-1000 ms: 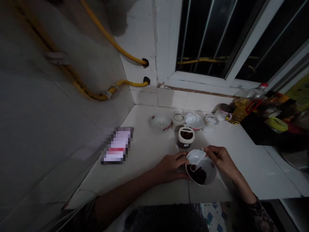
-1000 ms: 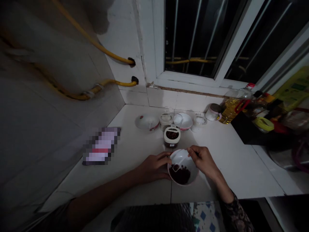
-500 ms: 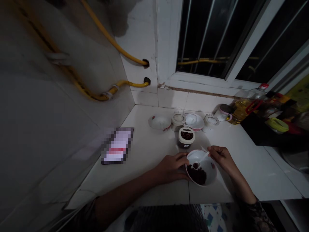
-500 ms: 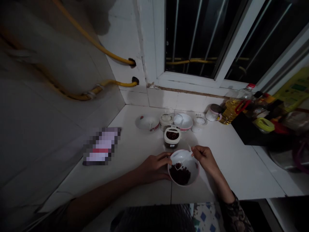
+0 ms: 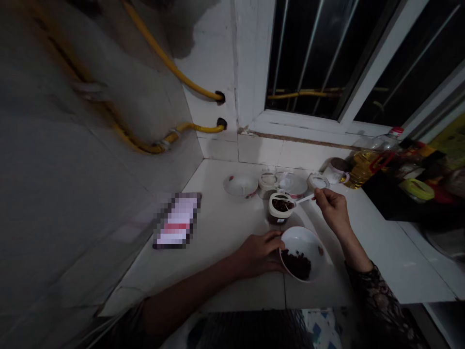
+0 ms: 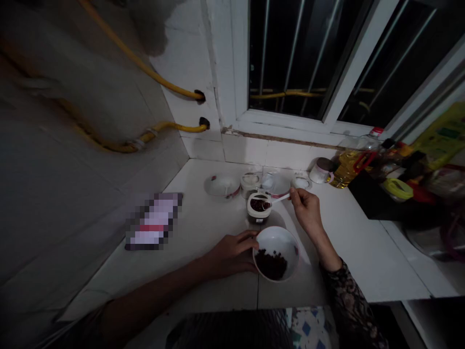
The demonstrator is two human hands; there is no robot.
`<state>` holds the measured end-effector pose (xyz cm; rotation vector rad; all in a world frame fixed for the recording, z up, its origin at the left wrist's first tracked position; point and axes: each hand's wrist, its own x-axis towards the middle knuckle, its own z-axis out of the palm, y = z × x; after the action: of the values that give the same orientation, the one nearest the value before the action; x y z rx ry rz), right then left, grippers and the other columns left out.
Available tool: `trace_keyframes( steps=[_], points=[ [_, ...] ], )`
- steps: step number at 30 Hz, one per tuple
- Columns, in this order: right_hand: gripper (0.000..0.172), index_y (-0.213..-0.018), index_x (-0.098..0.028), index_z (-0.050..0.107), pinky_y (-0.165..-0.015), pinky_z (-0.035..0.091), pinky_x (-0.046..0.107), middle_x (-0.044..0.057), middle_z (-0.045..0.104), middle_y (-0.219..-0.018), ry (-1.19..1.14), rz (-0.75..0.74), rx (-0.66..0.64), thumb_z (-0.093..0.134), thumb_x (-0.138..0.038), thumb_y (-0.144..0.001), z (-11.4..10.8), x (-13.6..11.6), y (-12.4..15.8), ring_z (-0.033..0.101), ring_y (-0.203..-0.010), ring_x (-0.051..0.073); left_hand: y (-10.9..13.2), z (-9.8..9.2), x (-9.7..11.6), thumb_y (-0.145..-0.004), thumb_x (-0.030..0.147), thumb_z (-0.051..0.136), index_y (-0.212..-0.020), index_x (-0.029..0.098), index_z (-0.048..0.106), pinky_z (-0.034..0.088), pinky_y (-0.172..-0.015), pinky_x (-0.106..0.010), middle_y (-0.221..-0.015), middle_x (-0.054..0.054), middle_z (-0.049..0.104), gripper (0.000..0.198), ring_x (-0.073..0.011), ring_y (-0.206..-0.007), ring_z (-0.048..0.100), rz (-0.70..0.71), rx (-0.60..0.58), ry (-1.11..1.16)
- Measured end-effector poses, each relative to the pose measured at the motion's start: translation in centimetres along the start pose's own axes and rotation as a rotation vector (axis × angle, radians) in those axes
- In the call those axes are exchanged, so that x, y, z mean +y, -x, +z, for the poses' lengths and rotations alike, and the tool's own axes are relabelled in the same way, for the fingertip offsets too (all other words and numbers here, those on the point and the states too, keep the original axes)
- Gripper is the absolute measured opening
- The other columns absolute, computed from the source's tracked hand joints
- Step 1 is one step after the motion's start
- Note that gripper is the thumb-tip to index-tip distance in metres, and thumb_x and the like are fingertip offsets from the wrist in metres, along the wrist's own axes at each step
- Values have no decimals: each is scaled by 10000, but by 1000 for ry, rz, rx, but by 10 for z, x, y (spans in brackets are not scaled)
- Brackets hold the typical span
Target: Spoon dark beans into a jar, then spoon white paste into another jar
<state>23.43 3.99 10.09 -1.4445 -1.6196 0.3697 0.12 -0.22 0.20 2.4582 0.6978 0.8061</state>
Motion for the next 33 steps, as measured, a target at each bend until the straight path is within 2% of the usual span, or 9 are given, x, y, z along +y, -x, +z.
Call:
trace_keyframes(
  steps=[6, 10, 13, 15, 20, 22, 25, 28, 33],
  points=[
    [331, -762, -165, 660, -555, 367, 243, 44, 667, -651, 448, -571, 89, 452, -319, -969, 19, -10, 6, 553, -544, 126, 0, 2, -1, -748, 562, 729, -1064, 222, 597, 544, -828, -309, -1279, -117, 585, 482, -249, -1063, 657, -3, 5, -28],
    [274, -794, -163, 662, -558, 376, 245, 38, 659, -614, 515, -753, 163, 467, -242, -969, 14, -12, 12, 547, -522, 124, 0, 0, 1, -760, 565, 717, -1064, 217, 595, 542, -830, -307, -1276, -116, 585, 478, -250, -1071, 653, 0, -5, -14],
    [284, -760, -167, 639, -528, 379, 241, 29, 632, -594, 424, -685, 211, 466, -253, -967, 2, -15, 15, 539, -508, 121, 0, -1, 0, -774, 579, 696, -1064, 216, 596, 538, -827, -303, -1288, -118, 578, 475, -247, -1070, 653, 0, 1, 1],
    [318, -718, -177, 615, -514, 380, 232, 12, 599, -568, 339, -563, 160, 459, -291, -971, -8, -16, 20, 527, -493, 115, 1, 0, -1, -772, 594, 687, -1064, 219, 598, 535, -825, -298, -1285, -114, 580, 484, -241, -1057, 658, -3, 6, 8],
    [403, -642, -183, 565, -504, 357, 224, -3, 576, -546, 333, -357, -291, 424, -358, -977, -20, -5, 41, 500, -467, 103, 1, 1, -1, -776, 598, 682, -1051, 211, 605, 533, -833, -300, -1284, -120, 581, 481, -245, -1068, 652, -2, -3, 15],
    [404, -677, -179, 592, -523, 357, 236, 16, 609, -572, 414, -318, -399, 398, -362, -982, -21, 1, 49, 532, -486, 118, 0, 0, 0, -774, 592, 687, -1045, 205, 607, 534, -829, -298, -1277, -126, 585, 479, -243, -1060, 656, 0, 5, 23],
    [422, -726, -181, 623, -546, 365, 251, 43, 645, -609, 472, -255, -463, 363, -386, -988, -20, 2, 61, 560, -514, 139, 0, -1, 1, -769, 587, 695, -1048, 212, 611, 532, -834, -295, -1277, -119, 586, 475, -233, -1044, 661, -8, 5, 33],
    [447, -709, -191, 625, -545, 366, 257, 49, 646, -615, 409, -212, -541, 350, -410, -985, -19, -2, 69, 554, -528, 147, -1, -1, 1, -771, 571, 703, -1059, 222, 612, 529, -846, -292, -1282, -107, 583, 462, -225, -1055, 655, -11, -1, 41],
    [467, -632, -193, 575, -507, 334, 248, -3, 523, -529, 255, -58, -593, 381, -470, -954, -19, 0, 72, 460, -489, 128, -1, 0, 1, -755, 546, 730, -1065, 217, 605, 529, -857, -291, -1292, -107, 577, 469, -226, -1070, 653, 9, 9, 44]
  ],
)
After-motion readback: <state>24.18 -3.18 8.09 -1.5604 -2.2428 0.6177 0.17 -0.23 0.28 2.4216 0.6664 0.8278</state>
